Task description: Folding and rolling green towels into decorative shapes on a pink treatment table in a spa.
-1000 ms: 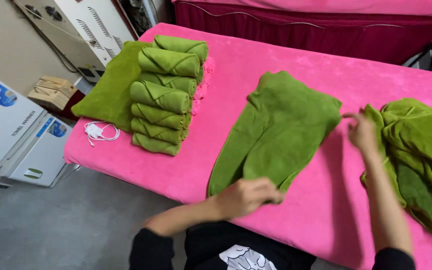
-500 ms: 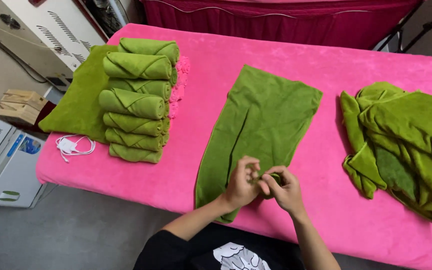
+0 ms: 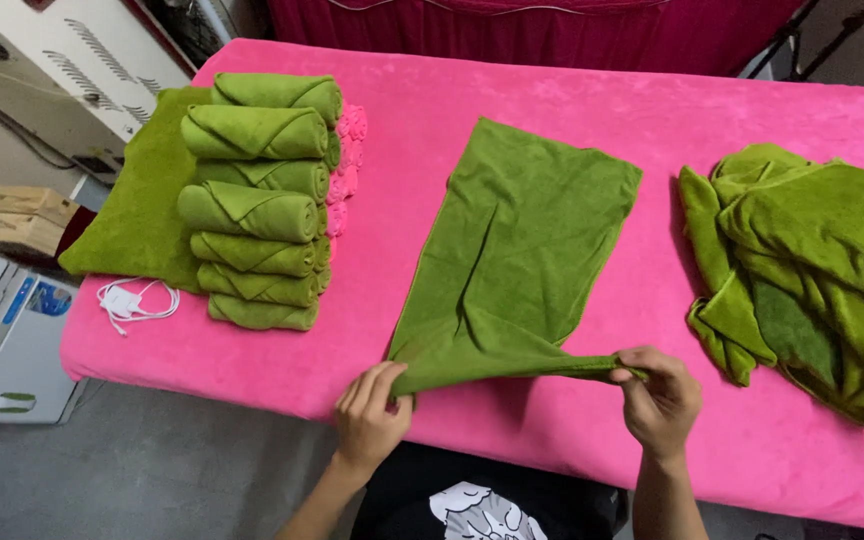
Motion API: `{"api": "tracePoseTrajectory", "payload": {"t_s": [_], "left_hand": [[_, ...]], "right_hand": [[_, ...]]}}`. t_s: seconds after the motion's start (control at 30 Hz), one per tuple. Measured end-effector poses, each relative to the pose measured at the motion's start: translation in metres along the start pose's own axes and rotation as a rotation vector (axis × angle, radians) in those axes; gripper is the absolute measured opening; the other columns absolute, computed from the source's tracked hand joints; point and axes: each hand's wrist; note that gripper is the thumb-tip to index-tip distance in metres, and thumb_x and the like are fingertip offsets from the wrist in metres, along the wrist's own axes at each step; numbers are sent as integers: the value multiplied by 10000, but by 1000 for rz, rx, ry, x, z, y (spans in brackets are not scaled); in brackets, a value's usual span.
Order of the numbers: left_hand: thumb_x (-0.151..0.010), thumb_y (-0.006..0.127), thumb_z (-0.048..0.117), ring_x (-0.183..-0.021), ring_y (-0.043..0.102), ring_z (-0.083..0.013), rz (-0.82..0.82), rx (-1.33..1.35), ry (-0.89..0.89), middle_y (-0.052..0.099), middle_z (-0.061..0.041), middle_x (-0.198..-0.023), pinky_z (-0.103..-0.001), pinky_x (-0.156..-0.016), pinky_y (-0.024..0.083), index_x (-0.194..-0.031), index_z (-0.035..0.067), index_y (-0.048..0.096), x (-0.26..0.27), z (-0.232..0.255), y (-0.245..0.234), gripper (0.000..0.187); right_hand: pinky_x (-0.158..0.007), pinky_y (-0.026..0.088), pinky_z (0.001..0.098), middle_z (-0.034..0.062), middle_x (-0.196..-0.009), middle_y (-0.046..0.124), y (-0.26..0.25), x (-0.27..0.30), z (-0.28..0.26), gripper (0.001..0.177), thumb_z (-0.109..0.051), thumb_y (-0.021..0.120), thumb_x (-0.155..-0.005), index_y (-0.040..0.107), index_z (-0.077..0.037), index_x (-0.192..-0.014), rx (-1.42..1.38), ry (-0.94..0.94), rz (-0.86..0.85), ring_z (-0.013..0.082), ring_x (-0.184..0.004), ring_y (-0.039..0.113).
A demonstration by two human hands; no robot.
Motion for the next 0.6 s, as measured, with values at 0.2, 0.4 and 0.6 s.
{"api": "tracePoseTrajectory", "payload": {"t_s": [0.2,0.4,0.6], "left_hand": [[-885,536,-167,-961,750,-286,182,87,-209,765,-125,-1061,-390,-872,608,-1102,31,714,-8,-19,0,344],[-995,654,26,-780,674,-202,147,212,7,727,-31,-946,-340,-679,516,-1376,29,546,-14,-54,-15,396],[-887,739,157,-733,570,-209,-335,146,526,562,-85,-972,-301,-533,495,-1282,160,306,-58,-19,-93,587]], "right_hand": [[-697,671,227,197,-1003,774,4,-13,-49,334,245,488,-894,693,48,-1069,27,17,-150,276,-957,815],[-862,667,238,121,-1031,790,-22,-14,-44,134,-16,699,-968,728,18,-1094,167,10,-166,179,-936,800],[-841,624,263,174,-1035,744,-80,-8,-54,144,10,722,-997,705,69,-1127,256,56,-15,206,-899,748]]}}
Point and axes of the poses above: each hand's wrist, its own x-axis away from the middle knuckle, its own y-axis out of the palm, z = x × y
